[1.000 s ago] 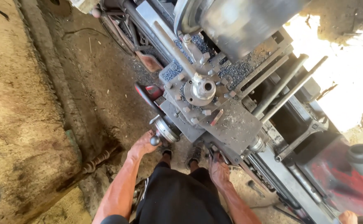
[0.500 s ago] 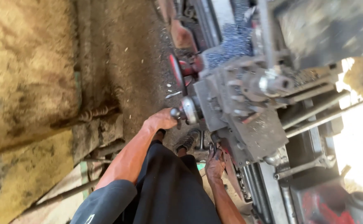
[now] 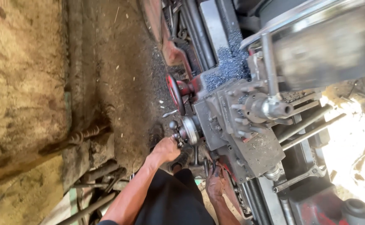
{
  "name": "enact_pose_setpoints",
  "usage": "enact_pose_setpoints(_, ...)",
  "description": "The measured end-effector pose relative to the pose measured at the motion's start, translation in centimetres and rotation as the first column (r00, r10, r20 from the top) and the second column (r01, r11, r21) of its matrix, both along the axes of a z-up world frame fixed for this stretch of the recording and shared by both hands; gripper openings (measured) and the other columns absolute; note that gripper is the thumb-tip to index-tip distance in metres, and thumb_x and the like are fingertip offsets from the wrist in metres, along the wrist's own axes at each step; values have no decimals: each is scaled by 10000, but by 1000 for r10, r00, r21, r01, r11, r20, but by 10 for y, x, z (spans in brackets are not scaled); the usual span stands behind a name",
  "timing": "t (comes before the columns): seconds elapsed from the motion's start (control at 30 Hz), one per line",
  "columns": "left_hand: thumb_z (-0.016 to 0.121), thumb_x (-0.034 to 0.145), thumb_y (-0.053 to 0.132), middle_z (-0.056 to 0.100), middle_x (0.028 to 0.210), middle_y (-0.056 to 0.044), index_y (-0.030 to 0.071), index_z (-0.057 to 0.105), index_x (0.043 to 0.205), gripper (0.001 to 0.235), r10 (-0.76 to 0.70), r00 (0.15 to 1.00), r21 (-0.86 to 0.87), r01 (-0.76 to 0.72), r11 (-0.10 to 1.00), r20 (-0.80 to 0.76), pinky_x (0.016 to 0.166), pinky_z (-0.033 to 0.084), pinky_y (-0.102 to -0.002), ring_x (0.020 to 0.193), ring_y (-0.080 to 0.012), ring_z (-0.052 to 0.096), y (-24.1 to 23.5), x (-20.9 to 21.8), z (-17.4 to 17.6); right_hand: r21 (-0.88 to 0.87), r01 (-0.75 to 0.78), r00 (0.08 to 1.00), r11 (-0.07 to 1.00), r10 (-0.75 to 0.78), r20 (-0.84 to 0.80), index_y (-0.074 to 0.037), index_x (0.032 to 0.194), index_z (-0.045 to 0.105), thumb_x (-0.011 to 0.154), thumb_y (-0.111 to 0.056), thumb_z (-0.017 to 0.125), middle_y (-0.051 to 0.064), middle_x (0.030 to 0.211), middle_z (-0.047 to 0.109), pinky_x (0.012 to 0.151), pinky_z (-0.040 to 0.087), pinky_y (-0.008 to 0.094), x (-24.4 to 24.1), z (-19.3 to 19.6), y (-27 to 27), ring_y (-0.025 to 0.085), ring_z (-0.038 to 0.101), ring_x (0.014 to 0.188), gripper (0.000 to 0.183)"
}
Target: The person operates a lathe by rotating different wheels and handles on the machine to move parts of the lathe.
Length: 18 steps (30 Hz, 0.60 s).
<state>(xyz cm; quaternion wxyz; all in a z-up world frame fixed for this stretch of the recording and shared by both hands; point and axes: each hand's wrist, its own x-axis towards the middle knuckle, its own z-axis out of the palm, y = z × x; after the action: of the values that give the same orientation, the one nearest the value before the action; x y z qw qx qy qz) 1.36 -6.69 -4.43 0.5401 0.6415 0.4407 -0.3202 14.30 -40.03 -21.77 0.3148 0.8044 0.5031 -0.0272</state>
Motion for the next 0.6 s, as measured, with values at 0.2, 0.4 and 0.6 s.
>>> enact_pose_setpoints(0.2, 544, 881, 326, 696, 896, -236, -26, 589, 791, 366, -44, 997, 174, 31, 984, 70, 720, 519, -502, 811, -418, 655, -15, -3, -6, 498, 406, 903, 766, -255, -345, -56, 1176, 572, 993, -344, 574, 145, 940, 714, 555, 558, 435, 1, 11, 17, 313, 712, 695, 342)
enact_pose_setpoints(0.4, 622, 836, 272, 732, 946, -243, 4, 652, 919, 283, 55, 998, 241, -61, 969, 31, 803, 548, -494, 932, -451, 695, -23, -8, -7, 131, 723, 627, 679, -565, -537, -141, 1200, 522, 1023, -479, 383, 192, 881, 744, 663, 544, 556, -1, 25, 28, 435, 710, 697, 406)
enact_pose_setpoints(0.6, 631, 876, 271, 641, 812, -121, 4, 584, 1012, 302, 149, 988, 177, -152, 972, 30, 679, 460, -453, 777, -303, 627, -15, 1, 49, -309, 297, 814, 903, -409, -413, -232, 1588, 250, 936, -11, 522, 191, 1595, 274, 716, 589, 408, -1, -3, 6, 341, 564, 1272, 741)
